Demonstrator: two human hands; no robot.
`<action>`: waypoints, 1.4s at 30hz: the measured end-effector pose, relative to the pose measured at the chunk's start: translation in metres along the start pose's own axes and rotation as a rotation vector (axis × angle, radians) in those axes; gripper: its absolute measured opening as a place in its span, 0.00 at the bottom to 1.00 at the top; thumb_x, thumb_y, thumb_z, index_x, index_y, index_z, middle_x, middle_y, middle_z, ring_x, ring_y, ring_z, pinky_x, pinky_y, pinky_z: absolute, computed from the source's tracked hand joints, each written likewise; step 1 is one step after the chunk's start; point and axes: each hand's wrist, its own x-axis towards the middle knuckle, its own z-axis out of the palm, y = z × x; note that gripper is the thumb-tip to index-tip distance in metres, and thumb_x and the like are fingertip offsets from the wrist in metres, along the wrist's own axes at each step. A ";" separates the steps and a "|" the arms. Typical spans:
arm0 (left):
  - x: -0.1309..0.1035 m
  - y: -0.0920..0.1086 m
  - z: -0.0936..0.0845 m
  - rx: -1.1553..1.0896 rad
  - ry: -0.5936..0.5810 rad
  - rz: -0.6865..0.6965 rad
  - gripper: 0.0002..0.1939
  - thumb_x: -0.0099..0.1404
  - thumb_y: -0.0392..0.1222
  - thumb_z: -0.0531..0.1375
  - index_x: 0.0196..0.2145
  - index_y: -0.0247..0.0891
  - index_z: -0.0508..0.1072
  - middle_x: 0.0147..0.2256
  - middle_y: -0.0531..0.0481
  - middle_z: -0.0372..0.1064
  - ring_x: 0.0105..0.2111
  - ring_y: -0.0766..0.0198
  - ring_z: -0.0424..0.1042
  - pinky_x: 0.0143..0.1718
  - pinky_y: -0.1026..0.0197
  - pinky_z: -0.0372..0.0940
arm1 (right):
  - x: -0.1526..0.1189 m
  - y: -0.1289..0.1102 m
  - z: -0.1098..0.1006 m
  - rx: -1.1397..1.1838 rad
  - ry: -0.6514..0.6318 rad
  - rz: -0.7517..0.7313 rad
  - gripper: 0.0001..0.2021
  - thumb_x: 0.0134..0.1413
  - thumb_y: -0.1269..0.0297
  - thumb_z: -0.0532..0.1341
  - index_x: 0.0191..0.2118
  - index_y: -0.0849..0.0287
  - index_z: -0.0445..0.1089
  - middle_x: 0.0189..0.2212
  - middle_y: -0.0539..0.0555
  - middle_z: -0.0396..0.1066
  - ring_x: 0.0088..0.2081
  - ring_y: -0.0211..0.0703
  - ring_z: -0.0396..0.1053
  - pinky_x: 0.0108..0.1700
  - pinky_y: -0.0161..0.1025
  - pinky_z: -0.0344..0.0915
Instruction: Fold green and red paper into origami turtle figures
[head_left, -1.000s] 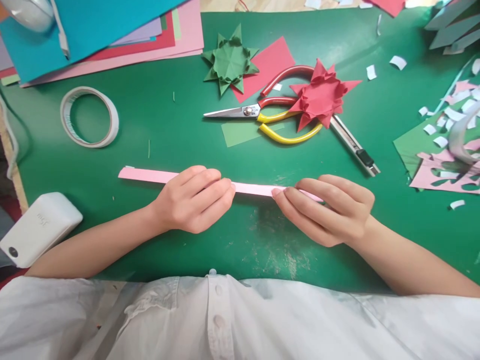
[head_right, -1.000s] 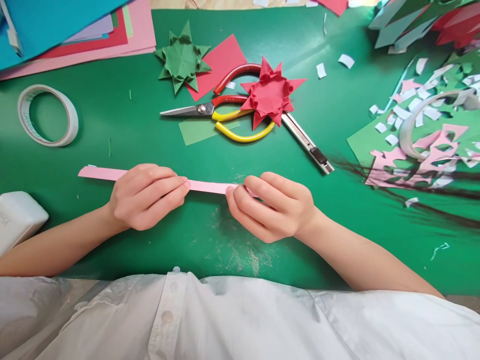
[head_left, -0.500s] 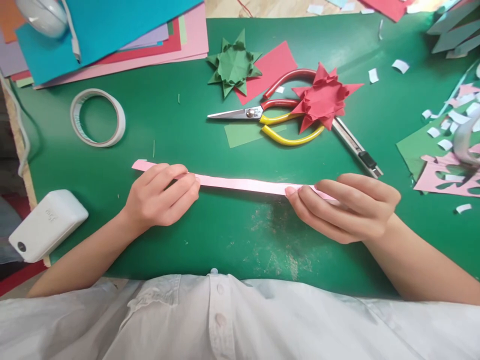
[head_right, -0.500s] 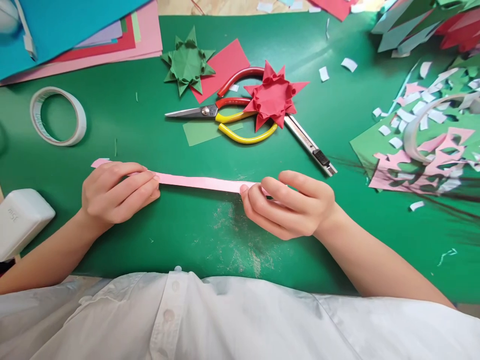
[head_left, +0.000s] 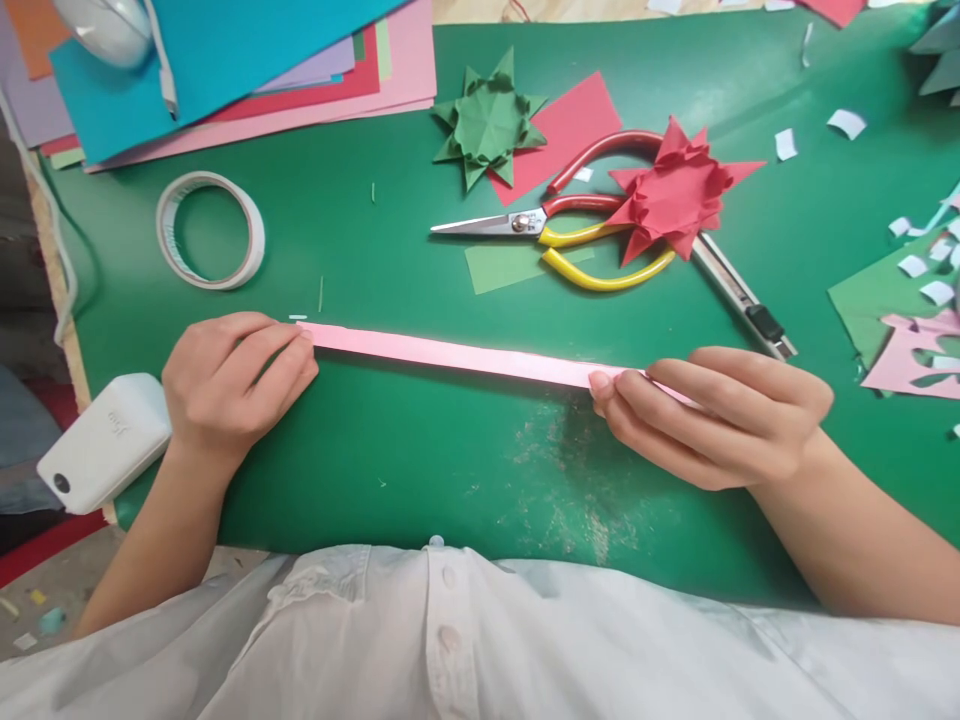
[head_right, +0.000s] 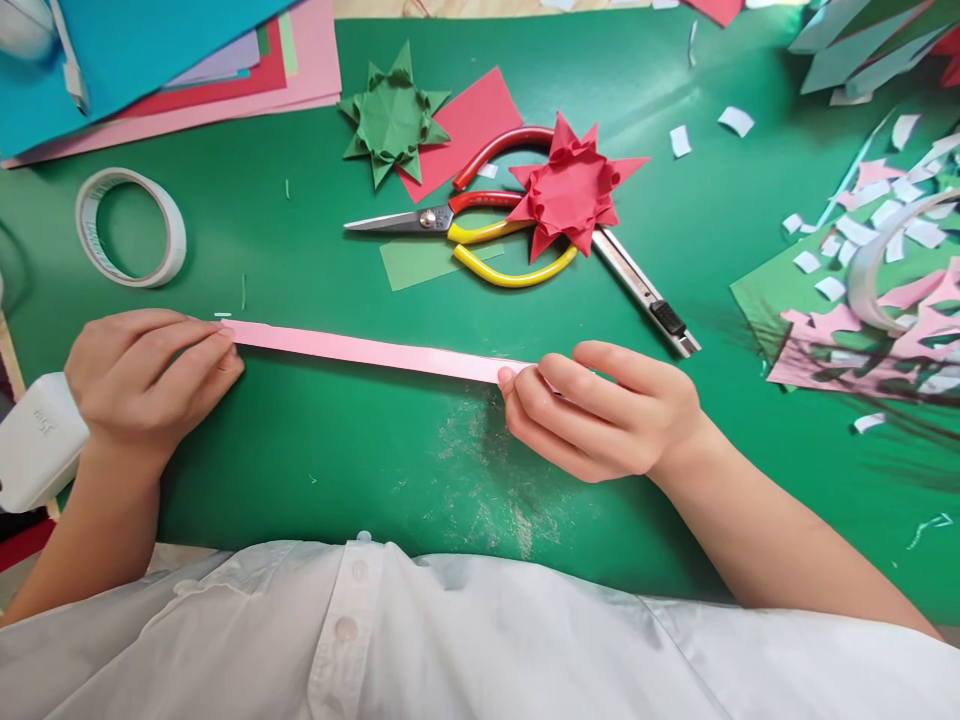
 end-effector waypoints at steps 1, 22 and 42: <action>-0.002 -0.001 -0.001 0.008 -0.008 -0.006 0.10 0.60 0.31 0.69 0.38 0.38 0.75 0.32 0.48 0.80 0.32 0.57 0.78 0.28 0.54 0.68 | 0.001 0.000 0.000 0.026 -0.051 0.045 0.15 0.47 0.75 0.72 0.18 0.54 0.69 0.18 0.41 0.71 0.22 0.29 0.64 0.24 0.31 0.62; 0.066 0.063 0.006 -0.369 -0.167 -0.191 0.15 0.69 0.40 0.62 0.52 0.36 0.70 0.45 0.42 0.75 0.46 0.52 0.75 0.47 0.52 0.69 | -0.007 -0.002 0.003 -0.082 -0.176 0.155 0.09 0.55 0.61 0.71 0.38 0.57 0.73 0.27 0.48 0.73 0.31 0.35 0.65 0.33 0.36 0.61; 0.092 0.077 0.033 -0.434 -0.005 -0.091 0.05 0.67 0.29 0.62 0.40 0.34 0.73 0.34 0.47 0.76 0.33 0.60 0.67 0.31 0.59 0.58 | -0.022 -0.002 -0.011 -0.219 -0.276 0.529 0.08 0.64 0.61 0.59 0.45 0.59 0.65 0.33 0.54 0.72 0.34 0.42 0.68 0.35 0.39 0.63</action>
